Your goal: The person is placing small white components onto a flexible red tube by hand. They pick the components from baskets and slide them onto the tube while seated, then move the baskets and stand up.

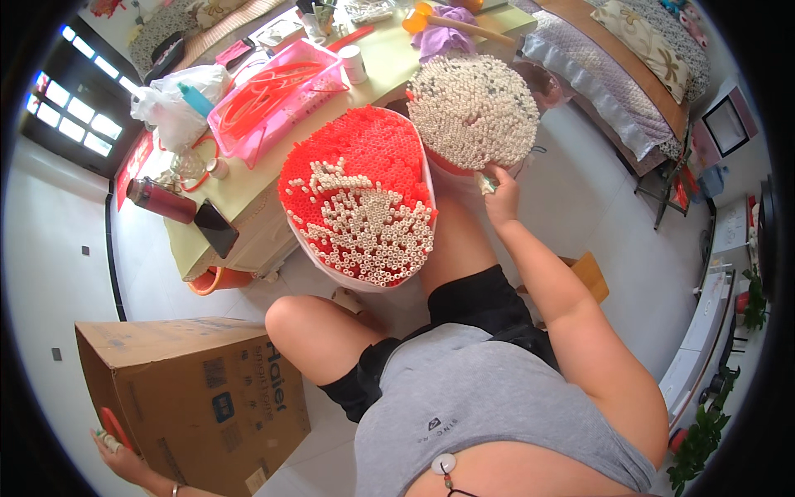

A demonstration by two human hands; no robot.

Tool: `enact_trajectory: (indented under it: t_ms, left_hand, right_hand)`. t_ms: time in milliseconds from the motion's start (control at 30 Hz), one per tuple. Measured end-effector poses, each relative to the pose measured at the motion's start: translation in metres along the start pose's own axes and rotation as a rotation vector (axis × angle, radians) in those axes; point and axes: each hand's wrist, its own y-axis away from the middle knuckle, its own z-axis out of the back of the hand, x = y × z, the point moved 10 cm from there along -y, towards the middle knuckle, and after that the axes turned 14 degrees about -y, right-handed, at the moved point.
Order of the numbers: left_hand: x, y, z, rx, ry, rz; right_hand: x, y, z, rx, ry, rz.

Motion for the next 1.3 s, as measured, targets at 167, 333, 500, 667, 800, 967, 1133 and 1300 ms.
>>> enact_trajectory:
  t_ms: [167, 333, 500, 667, 800, 967, 1133, 1300]
  left_hand:
    - [-0.168, 0.085, 0.032, -0.011, 0.335, -0.16]
    - [-0.317, 0.169, 0.022, 0.117, 0.729, -0.335]
    - [-0.424, 0.224, 0.036, 0.407, 1.088, -0.409]
    - [-0.474, 0.258, 0.089, 0.273, 1.079, -0.756]
    - [-0.476, 0.283, 0.066, 0.386, 1.227, -0.704]
    - [-0.476, 0.295, 0.061, 0.457, 1.271, -0.689]
    - [-0.471, 0.298, 0.063, 0.457, 1.306, -0.655]
    - [-0.467, 0.305, 0.055, 0.634, 1.379, -0.575]
  right_hand:
    - [0.024, -0.002, 0.0, -0.072, 0.105, 0.151]
    - [0.033, -0.003, 0.0, -0.016, 0.153, 0.177]
    - [0.027, 0.001, -0.009, 0.05, 0.145, 0.165]
    - [0.028, 0.008, -0.01, 0.023, -0.025, 0.085]
    - [0.046, 0.015, -0.015, -0.015, 0.012, 0.096]
    - [0.038, 0.007, -0.012, -0.086, -0.07, 0.049]
    - [0.063, 0.009, 0.002, -0.045, -0.008, 0.232]
    - [0.287, -0.016, 0.075, -0.023, -0.248, 0.607]
